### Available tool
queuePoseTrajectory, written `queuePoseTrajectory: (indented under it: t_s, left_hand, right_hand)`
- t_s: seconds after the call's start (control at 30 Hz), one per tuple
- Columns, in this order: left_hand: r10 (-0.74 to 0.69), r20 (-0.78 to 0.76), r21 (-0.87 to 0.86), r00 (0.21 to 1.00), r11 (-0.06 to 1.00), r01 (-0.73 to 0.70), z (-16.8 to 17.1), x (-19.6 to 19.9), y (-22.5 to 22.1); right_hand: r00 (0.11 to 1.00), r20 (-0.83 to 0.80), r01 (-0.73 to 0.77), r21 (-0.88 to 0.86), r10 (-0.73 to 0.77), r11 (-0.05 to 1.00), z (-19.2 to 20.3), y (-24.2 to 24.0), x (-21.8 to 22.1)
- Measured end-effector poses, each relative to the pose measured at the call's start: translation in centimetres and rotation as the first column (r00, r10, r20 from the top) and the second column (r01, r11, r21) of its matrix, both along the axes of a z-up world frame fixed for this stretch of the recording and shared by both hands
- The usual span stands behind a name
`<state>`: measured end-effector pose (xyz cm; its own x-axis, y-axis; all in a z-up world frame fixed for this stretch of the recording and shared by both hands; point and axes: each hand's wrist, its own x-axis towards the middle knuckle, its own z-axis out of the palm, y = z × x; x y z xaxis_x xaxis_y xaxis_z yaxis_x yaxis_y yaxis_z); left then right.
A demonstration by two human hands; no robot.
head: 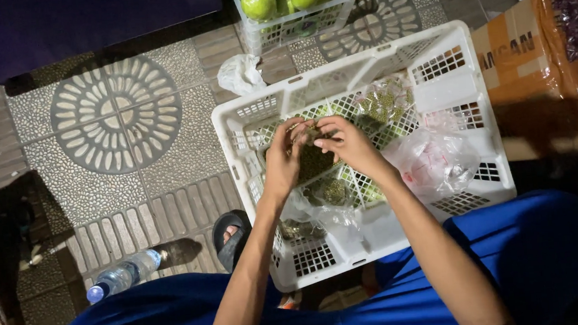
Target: Manually filling small plastic bags with green mung beans from a large plastic crate on the floor.
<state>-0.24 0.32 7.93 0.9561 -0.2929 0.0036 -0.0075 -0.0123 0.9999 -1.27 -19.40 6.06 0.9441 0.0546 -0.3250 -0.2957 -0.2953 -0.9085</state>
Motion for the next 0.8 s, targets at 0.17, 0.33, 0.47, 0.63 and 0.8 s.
queuePoseTrajectory:
  t_s: [0.17, 0.33, 0.47, 0.63, 0.8]
  left_hand:
    - [-0.077, -0.041, -0.093, 0.996, 0.993, 0.072, 1.5, -0.1, -0.3]
    - [-0.122, -0.037, -0.132, 0.992, 0.984, 0.116, 0.9, -0.4, -1.0]
    - [-0.118, -0.082, -0.216, 0.990, 0.972, 0.098, 2.7, -0.5, -1.4]
    - [-0.151, -0.101, -0.249, 0.983, 0.961, 0.122, 5.6, -0.5, -2.6]
    - [-0.124, -0.146, -0.310, 0.982, 0.948, 0.073, 5.4, -0.6, -5.0]
  right_hand:
    - [0.998, 0.044, 0.035, 0.168, -0.043, 0.985, 1.2, 0.5, -1.1]
    - [0.992, 0.055, 0.101, 0.231, -0.116, 0.968, -0.1, 0.4, -1.7]
    - [0.986, 0.039, 0.146, 0.288, -0.164, 0.947, 1.4, 0.2, -2.3]
    - [0.963, -0.019, 0.246, 0.473, -0.270, 0.846, 3.9, 0.1, -3.6]
    - [0.937, -0.043, 0.316, 0.529, -0.347, 0.788, 3.4, -0.7, -4.5]
